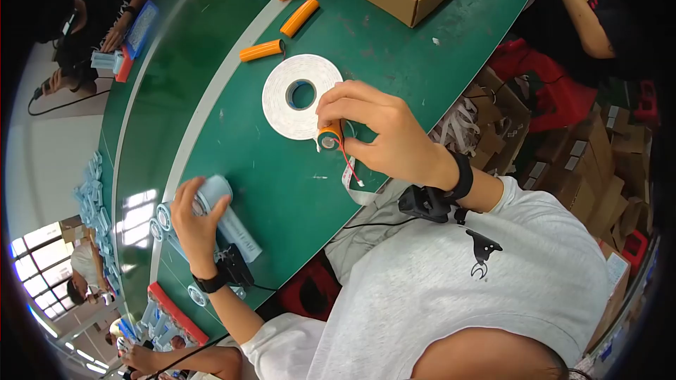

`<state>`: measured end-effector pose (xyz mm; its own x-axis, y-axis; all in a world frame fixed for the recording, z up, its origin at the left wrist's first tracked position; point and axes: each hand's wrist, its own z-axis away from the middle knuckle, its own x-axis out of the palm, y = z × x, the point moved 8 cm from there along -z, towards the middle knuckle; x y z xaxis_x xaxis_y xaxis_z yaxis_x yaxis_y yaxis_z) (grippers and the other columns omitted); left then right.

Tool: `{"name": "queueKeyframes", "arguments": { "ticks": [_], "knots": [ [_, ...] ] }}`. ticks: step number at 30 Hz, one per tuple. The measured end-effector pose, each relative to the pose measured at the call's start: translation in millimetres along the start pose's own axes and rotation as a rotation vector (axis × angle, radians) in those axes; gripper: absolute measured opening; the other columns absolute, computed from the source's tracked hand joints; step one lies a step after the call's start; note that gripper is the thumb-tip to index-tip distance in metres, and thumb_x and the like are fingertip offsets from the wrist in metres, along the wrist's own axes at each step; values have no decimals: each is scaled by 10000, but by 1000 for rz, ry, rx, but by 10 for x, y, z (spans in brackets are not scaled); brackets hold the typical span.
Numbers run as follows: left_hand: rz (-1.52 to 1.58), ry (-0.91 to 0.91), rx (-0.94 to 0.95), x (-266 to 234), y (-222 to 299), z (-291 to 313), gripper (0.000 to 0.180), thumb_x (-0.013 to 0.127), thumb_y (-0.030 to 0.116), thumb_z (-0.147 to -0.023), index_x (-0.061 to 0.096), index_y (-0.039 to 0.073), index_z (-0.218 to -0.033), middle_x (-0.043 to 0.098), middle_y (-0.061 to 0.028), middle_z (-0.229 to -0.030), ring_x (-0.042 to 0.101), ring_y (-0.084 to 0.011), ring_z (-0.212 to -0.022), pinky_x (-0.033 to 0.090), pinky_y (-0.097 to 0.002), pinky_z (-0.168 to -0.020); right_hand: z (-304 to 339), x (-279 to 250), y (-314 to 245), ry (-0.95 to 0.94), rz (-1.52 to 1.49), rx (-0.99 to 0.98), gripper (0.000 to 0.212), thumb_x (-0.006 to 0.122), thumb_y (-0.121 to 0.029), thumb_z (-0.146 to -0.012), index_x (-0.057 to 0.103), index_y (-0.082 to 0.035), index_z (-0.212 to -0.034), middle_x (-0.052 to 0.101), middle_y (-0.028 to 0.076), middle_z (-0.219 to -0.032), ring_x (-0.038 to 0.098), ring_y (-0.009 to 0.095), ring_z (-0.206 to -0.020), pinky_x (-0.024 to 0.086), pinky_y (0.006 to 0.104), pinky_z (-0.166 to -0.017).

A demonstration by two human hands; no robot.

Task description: Apply adhesive tape to small orange cylinders and assemble them into blue circular housing components on a production line.

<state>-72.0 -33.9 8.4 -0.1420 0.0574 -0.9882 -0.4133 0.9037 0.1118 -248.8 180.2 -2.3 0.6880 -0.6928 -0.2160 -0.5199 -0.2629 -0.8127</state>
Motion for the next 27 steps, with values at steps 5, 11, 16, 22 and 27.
{"name": "queueKeyframes", "arguments": {
  "ticks": [5, 11, 16, 22, 27],
  "knots": [
    [97, -161, -582, 141, 110, 35, 444, 731, 248, -687, 588, 61, -1064, 595, -122, -1028, 516, -283, -1027, 392, -381, -914, -65, 145, -272, -131, -153, 123, 300, 651, 101, -631, 623, -20, -904, 607, 70, -809, 601, 160, -722, 484, 261, -646],
    [185, 50, 151, -128, 704, 36, 293, 699, 109, -672, 624, 36, -945, 548, -124, -1093, 480, -314, -1066, 375, -424, -938, -184, 235, -323, -240, -179, 7, 273, 657, 94, -639, 624, -2, -892, 601, 61, -788, 600, 143, -692, 485, 245, -632],
    [157, -20, 314, 223, 761, 68, 257, 679, 89, -691, 619, 25, -933, 520, -118, -1125, 445, -317, -1103, 362, -452, -949, -341, 326, -255, -265, -265, -113, 252, 657, 94, -644, 618, 0, -875, 601, 60, -782, 594, 138, -677, 485, 256, -625],
    [44, 71, 330, 314, 886, 21, 185, 662, 33, -696, 585, -6, -860, 536, -101, -1084, 485, -288, -1042, 398, -405, -898, -248, 691, -135, -454, -163, -185, 189, 632, 72, -662, 583, 0, -830, 558, 79, -763, 579, 187, -678, 473, 280, -604],
    [732, 134, -58, 375, 477, 45, 117, 628, -2, -734, 549, -17, -819, 544, -95, -1070, 537, -206, -899, 441, -306, -780, -100, 782, -129, -557, 224, -282, 126, 607, 42, -678, 541, -6, -775, 540, 106, -772, 580, 246, -699, 471, 318, -599]
  ]
}}
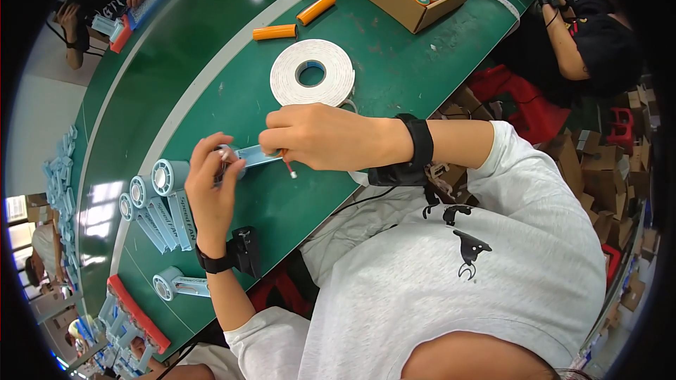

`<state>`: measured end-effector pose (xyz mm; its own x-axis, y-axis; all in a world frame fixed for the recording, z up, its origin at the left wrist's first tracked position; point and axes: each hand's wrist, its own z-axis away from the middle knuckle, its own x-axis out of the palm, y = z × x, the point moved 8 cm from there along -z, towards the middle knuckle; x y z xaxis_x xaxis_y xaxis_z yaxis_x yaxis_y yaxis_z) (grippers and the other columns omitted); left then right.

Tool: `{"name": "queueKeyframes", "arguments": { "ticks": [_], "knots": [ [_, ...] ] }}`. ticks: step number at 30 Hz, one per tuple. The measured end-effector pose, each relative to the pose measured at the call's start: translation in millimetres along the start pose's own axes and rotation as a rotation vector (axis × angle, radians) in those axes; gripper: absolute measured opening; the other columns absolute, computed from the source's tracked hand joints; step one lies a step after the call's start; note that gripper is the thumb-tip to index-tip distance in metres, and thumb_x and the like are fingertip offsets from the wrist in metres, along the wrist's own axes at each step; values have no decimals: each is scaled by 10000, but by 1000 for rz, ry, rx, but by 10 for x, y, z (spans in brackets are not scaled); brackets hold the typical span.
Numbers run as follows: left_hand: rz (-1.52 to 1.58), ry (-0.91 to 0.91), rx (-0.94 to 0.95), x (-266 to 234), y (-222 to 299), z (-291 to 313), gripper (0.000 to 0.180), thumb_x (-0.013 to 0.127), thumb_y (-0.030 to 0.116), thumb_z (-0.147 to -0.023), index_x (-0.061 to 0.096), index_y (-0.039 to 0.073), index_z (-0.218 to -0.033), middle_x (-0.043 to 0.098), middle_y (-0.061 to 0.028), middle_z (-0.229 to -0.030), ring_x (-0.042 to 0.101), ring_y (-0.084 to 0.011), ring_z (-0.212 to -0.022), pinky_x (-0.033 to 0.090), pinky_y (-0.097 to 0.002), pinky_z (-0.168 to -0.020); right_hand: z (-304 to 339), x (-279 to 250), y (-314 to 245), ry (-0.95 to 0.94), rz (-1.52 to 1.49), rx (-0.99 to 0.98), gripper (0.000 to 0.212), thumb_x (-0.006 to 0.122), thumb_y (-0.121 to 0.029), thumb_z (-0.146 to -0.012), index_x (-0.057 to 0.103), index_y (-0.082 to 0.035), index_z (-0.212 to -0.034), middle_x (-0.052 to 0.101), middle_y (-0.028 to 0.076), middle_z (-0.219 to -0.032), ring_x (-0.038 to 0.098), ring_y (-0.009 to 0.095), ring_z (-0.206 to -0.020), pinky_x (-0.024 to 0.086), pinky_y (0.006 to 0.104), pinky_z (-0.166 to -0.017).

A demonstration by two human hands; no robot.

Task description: Apply adhesive tape to small orange cylinders and assemble them into blue circular housing components on a production line.

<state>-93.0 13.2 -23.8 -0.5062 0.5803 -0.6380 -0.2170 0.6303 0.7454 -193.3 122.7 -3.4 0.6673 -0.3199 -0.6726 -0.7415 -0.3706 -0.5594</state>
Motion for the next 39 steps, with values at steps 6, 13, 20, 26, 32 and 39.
{"name": "queueKeyframes", "arguments": {
  "ticks": [6, 13, 20, 26, 32, 39],
  "knots": [
    [98, 99, 5, 11, -76, 34, 209, 615, -37, -732, 527, -8, -919, 537, -100, -1097, 532, -168, -866, 441, -263, -719, -320, 226, -24, -312, 159, 17, 128, 581, -9, -712, 535, -1, -832, 589, 146, -768, 604, 311, -712, 475, 374, -589],
    [-224, 89, 156, 5, 156, 37, 506, 675, -47, -646, 501, 17, -1117, 537, -106, -1117, 551, -202, -921, 442, -276, -744, -303, 604, 263, -658, 142, 92, 246, 581, -22, -727, 521, 8, -964, 598, 143, -794, 597, 298, -712, 475, 383, -628],
    [-269, 209, 361, -232, 518, -247, 596, 694, -60, -590, 501, 25, -1148, 529, -93, -1129, 546, -208, -949, 441, -279, -774, -223, 140, 571, -56, -512, 337, 273, 578, -73, -783, 542, -9, -1046, 617, 118, -812, 604, 212, -730, 469, 354, -665],
    [-347, 177, 435, -407, 227, -1317, 539, 682, -60, -617, 510, 33, -1120, 540, -93, -1025, 546, -187, -858, 446, -274, -743, -293, -776, 1018, 385, 50, 313, 312, 585, -200, -792, 543, 4, -1025, 632, 154, -795, 618, 269, -742, 472, 356, -686],
    [-638, 174, 181, -1526, -2148, -1833, 618, 722, 41, -635, 469, 20, -1199, 534, -120, -1144, 538, -249, -1011, 430, -305, -862, 378, -741, 940, -52, 309, 734, 517, 612, -469, -747, 588, 46, -707, 604, 194, -702, 609, 346, -713, 477, 410, -644],
    [-516, -360, 688, 708, 539, -1208, 737, 807, 215, -534, 465, 44, -1164, 500, -151, -1157, 410, -341, -1130, 333, -443, -937, 864, -297, 829, 9, 289, 767, 392, 645, -358, -756, 550, 14, -679, 566, 165, -619, 585, 361, -614, 466, 420, -564]
  ]
}}
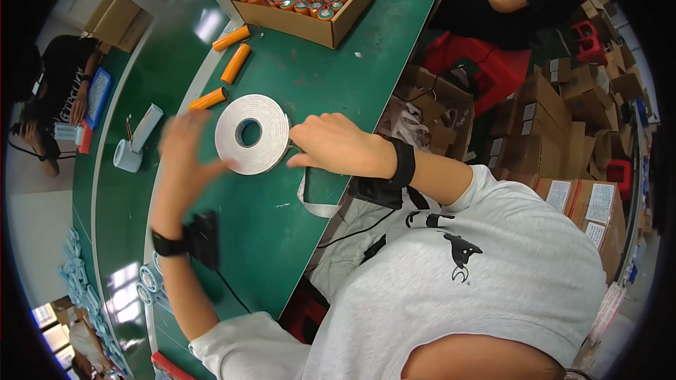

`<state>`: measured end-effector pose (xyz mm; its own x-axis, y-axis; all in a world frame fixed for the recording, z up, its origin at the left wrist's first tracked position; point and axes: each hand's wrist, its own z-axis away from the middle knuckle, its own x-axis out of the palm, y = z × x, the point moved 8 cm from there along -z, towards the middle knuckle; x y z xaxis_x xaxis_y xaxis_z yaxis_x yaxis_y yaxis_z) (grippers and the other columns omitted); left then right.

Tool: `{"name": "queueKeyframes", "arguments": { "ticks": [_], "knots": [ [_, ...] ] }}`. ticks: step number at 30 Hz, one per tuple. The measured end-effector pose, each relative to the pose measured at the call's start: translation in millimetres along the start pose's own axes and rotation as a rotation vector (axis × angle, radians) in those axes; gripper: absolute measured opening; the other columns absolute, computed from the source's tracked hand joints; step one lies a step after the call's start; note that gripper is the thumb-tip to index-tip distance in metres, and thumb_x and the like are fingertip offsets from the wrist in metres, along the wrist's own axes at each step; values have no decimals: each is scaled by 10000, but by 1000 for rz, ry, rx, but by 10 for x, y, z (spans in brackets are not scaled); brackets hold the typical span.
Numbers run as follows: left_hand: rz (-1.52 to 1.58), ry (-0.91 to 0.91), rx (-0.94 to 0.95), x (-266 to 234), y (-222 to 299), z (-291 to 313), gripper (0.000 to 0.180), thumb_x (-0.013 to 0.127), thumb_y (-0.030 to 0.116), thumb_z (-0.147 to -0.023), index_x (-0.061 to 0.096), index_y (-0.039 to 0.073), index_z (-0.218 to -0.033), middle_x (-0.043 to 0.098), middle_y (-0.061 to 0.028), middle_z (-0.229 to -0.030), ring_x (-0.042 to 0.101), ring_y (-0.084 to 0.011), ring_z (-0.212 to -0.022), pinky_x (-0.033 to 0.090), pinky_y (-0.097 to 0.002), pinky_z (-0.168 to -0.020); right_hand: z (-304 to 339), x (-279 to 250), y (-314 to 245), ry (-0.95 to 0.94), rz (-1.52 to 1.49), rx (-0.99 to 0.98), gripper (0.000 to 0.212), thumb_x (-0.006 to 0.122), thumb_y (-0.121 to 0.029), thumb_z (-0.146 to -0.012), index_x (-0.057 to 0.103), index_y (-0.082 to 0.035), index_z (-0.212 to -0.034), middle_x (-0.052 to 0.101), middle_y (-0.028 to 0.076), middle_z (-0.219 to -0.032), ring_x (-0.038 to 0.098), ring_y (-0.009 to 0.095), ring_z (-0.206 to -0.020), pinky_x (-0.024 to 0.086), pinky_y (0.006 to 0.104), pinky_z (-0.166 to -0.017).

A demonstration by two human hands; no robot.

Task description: Apply adhesive tape to small orange cylinders and assemble them into blue circular housing components on a production line.

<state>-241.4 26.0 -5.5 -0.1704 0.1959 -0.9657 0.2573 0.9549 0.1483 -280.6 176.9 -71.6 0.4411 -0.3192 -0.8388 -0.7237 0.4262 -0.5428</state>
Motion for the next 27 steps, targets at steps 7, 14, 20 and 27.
{"name": "queueKeyframes", "arguments": {
  "ticks": [7, 14, 20, 27],
  "knots": [
    [-52, -69, -148, 402, 310, 273, 651, 796, 250, -557, 478, 3, -1069, 498, -149, -1090, 428, -334, -1015, 311, -416, -889, 29, -352, -488, 84, -8, -291, 156, 602, -139, -746, 546, -4, -689, 583, 134, -644, 593, 328, -659, 465, 398, -564],
    [-31, 490, -503, -180, 130, 1099, 677, 749, 236, -670, 418, -18, -1203, 424, -181, -998, 350, -294, -919, 305, -368, -830, -663, -655, -807, -139, -227, -491, 167, 615, -157, -737, 630, -10, -814, 623, 139, -738, 615, 288, -698, 475, 387, -614],
    [-63, 670, -782, -321, 111, 1505, 695, 717, 233, -728, 365, -31, -1266, 358, -148, -953, 331, -275, -933, 313, -337, -810, -1780, 134, -535, -85, 89, -440, 161, 623, -61, -690, 624, 14, -834, 627, 156, -787, 606, 303, -744, 476, 388, -633],
    [8, 723, -885, -173, 44, 1778, 686, 718, 233, -724, 370, -49, -1245, 341, -143, -966, 336, -269, -916, 334, -330, -768, -905, -6, -425, -184, -353, -829, 206, 684, -127, -661, 613, 19, -786, 623, 154, -879, 593, 303, -810, 465, 362, -666]
  ]
}}
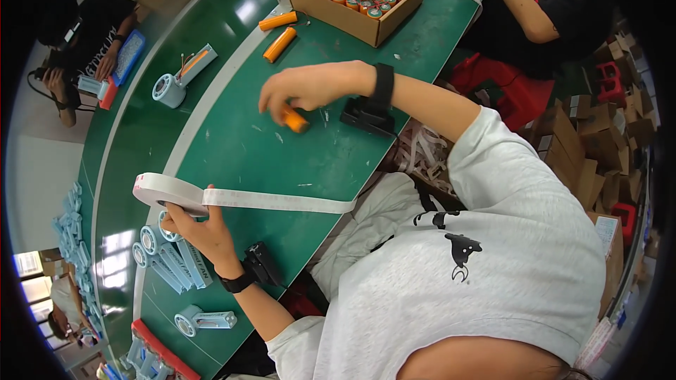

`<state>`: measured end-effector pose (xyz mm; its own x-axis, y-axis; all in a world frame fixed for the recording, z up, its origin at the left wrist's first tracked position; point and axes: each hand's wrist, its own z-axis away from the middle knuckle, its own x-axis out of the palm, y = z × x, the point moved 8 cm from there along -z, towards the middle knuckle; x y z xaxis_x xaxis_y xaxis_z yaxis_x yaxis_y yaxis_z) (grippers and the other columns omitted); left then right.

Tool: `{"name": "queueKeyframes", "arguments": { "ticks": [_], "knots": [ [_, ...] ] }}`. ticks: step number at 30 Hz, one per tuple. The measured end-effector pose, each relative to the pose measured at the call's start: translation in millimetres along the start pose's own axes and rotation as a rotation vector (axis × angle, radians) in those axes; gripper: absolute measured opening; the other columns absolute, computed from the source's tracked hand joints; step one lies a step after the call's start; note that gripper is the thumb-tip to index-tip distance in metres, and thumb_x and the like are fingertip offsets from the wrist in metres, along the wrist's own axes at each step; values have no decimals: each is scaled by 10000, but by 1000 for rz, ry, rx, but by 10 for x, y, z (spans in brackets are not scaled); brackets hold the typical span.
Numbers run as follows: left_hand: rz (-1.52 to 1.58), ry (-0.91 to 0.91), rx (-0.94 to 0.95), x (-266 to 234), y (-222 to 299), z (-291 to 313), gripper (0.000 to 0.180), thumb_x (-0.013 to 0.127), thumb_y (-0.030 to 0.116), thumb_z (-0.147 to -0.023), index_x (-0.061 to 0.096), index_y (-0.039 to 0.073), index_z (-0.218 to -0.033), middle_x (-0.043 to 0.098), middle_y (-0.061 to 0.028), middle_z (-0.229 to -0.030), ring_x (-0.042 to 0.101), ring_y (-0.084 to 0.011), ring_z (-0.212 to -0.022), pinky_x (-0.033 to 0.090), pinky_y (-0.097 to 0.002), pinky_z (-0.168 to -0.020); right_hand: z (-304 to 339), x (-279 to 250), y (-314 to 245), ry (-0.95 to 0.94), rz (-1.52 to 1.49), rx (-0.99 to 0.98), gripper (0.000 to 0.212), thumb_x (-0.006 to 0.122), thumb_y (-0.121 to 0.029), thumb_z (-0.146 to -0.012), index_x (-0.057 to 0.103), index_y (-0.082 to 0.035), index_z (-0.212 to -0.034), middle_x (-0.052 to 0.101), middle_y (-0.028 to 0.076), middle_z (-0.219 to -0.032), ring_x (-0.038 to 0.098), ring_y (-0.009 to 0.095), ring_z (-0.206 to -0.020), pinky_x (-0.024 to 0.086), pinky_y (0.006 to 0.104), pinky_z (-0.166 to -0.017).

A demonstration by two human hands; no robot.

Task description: Apply adhesive tape to small orange cylinders and assemble them into blue circular housing components on a production line.

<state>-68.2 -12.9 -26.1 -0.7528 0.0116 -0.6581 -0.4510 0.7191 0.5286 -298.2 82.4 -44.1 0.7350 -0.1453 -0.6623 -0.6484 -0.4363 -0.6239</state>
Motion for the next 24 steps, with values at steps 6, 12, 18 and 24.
{"name": "queueKeyframes", "arguments": {
  "ticks": [6, 12, 18, 24],
  "knots": [
    [-15, -26, 40, 60, 94, 54, 685, 741, 194, -684, 385, -57, -1213, 361, -138, -951, 345, -264, -903, 344, -332, -751, 428, -200, 98, 174, 313, 980, 186, 673, -110, -667, 582, 12, -774, 601, 149, -905, 559, 286, -838, 455, 349, -709],
    [-31, -29, 234, 152, 327, 82, 636, 772, 107, -597, 458, -59, -1125, 461, -127, -931, 363, -271, -921, 356, -349, -751, 293, 197, 2, 324, 333, 636, 228, 685, -128, -691, 567, 8, -831, 592, 152, -912, 571, 279, -801, 461, 334, -705],
    [-12, -14, 271, 120, 362, 106, 564, 776, 39, -520, 523, -56, -1015, 543, -99, -929, 392, -276, -924, 374, -360, -750, 258, 248, -97, 443, -503, 345, 306, 660, -68, -732, 553, 7, -1009, 609, 124, -895, 598, 195, -790, 477, 275, -767],
    [-38, -5, 250, 133, 304, 111, 559, 772, 33, -499, 529, -55, -995, 546, -114, -949, 402, -282, -902, 385, -361, -750, 37, 194, -401, 503, -888, 299, 341, 642, -16, -742, 548, 36, -1066, 632, 110, -900, 602, 154, -798, 479, 263, -790]
  ]
}}
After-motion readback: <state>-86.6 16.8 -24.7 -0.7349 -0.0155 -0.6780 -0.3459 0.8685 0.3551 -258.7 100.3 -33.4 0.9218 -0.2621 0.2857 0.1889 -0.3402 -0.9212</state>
